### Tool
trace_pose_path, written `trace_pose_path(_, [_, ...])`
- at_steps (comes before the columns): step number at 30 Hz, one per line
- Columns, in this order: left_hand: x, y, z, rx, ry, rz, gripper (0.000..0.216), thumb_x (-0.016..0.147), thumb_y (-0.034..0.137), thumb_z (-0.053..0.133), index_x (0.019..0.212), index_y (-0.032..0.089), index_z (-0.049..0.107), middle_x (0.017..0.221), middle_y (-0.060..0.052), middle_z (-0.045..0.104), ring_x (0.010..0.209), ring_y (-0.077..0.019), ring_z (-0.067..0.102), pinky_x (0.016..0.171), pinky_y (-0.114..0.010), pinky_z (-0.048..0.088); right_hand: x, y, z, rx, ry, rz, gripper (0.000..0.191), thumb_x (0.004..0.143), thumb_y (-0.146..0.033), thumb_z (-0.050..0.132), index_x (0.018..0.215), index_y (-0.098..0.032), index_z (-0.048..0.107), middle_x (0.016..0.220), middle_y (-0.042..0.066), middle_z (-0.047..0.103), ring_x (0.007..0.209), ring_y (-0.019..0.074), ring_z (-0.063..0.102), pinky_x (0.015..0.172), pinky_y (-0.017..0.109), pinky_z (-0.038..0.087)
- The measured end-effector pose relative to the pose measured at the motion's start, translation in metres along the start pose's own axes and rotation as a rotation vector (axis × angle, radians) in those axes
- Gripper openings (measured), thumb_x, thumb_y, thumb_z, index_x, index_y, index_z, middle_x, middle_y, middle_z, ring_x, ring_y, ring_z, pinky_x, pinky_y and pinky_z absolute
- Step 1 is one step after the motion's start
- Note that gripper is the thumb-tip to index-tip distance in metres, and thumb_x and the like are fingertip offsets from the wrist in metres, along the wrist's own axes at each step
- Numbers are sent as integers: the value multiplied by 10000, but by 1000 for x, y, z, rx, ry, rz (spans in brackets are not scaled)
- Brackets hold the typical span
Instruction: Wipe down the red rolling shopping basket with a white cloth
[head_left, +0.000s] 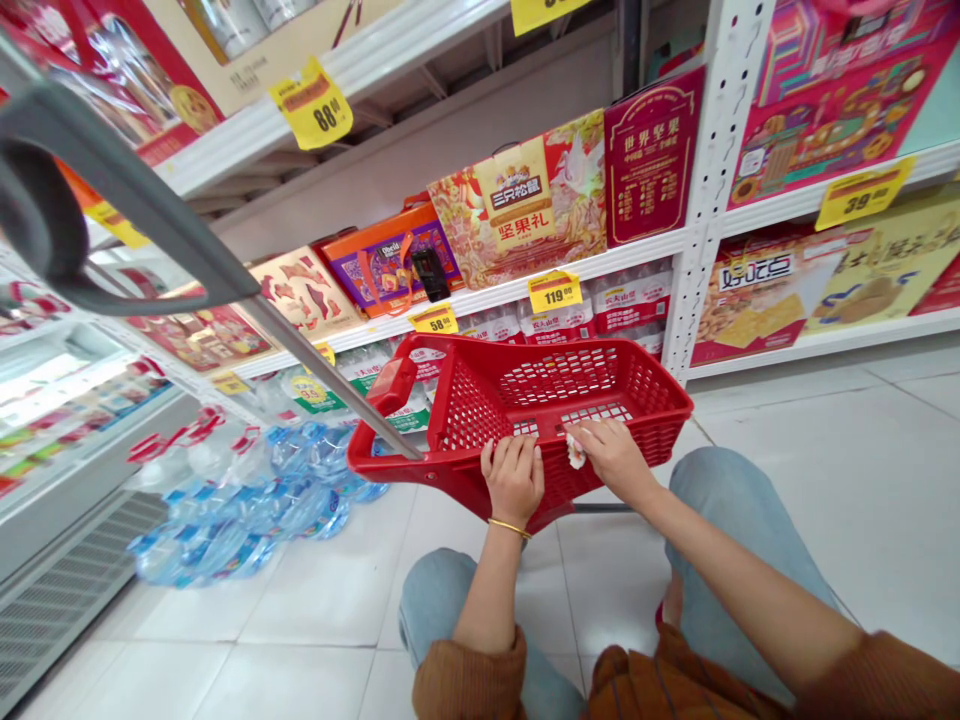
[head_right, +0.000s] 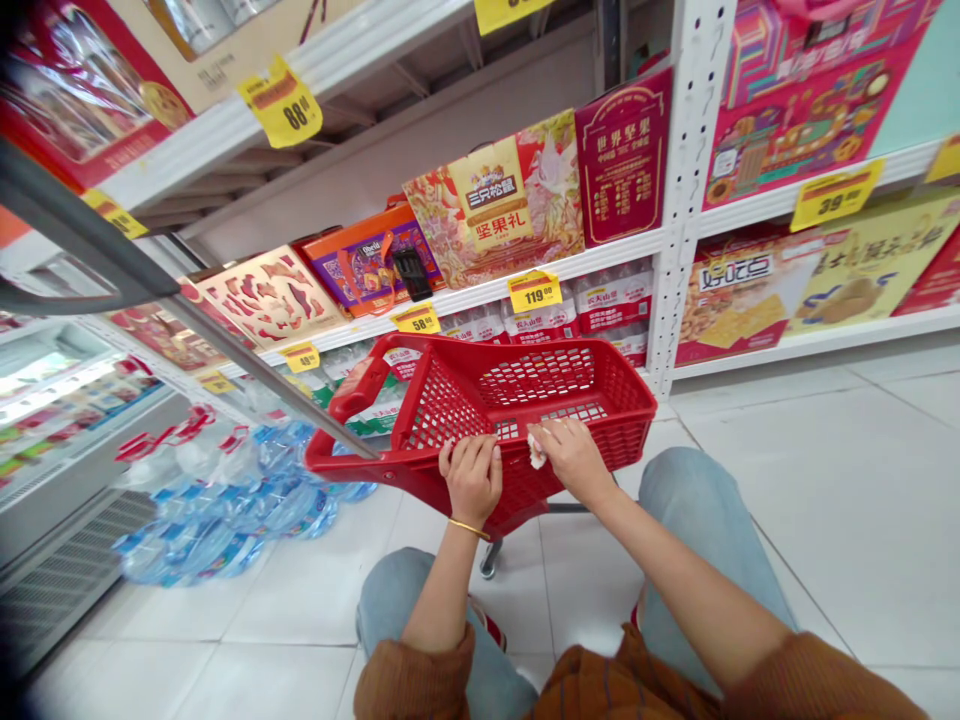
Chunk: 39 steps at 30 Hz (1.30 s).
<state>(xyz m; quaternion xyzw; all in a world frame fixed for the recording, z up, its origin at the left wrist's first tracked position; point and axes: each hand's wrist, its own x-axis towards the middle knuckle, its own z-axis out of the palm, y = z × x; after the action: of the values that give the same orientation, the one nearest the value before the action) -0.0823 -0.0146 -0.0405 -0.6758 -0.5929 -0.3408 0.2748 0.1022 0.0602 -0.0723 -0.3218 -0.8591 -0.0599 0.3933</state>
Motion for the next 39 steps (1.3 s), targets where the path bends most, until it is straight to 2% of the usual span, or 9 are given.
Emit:
trace_pose_path(4, [1,9,4,91,65,2,221,893,234,544,1062,190,679,1038,-64,730,1055,-234,616,1081,-427,261,2,-6,1,0,17,40,294,911,-137,473,1169,-145,615,1028,105,652,890,218,511,785,346,386])
trace_pose_path(6, [1,14,9,102,60,53,259,895,211,535,1123,181,655,1123,-81,705,1122,-243,591,1083,-424,279,4,-9,0,0,16,45,283,910,-142,474,1152,-148,620,1014,102,655,883,220,505,784,348,382])
trace_pose_path(10, [0,25,21,20,-59,184,335,902,200,508,1221,151,594,1214,-103,661,1160,-230,573,1058,-396,347,7,-15,-1,-14,3,68,257,915,-154,466,1110,-143,633,1018,106,655,863,223,496,768,351,384])
trace_pose_path(14, [-3,31,29,15,-111,152,345,926,227,467,1236,117,570,1124,-116,689,1075,-227,607,1017,-403,383,7,-19,1,-36,8,70,256,926,-160,451,1110,-129,627,1048,117,652,877,228,496,794,362,389])
trace_pose_path(21, [-2,20,21,3,-178,168,368,925,244,479,1272,140,540,1108,-93,685,1052,-209,603,1018,-378,390,3,-12,5,-73,24,-26,267,934,-173,457,1144,-122,613,1072,122,655,913,232,519,819,360,405])
trace_pose_path(29, [3,14,12,-66,-228,171,332,942,267,460,1247,177,554,1102,-67,686,1034,-199,600,982,-363,410,-3,4,6,-90,10,-21,284,928,-183,483,1186,-148,598,1080,112,657,938,225,538,847,361,414])
trace_pose_path(39, [5,11,7,-163,-260,127,314,938,289,467,1214,185,574,1056,-72,682,993,-199,592,934,-370,414,-10,29,-11,-88,37,-8,251,920,-153,470,1117,-154,625,1020,106,665,931,222,546,872,366,436])
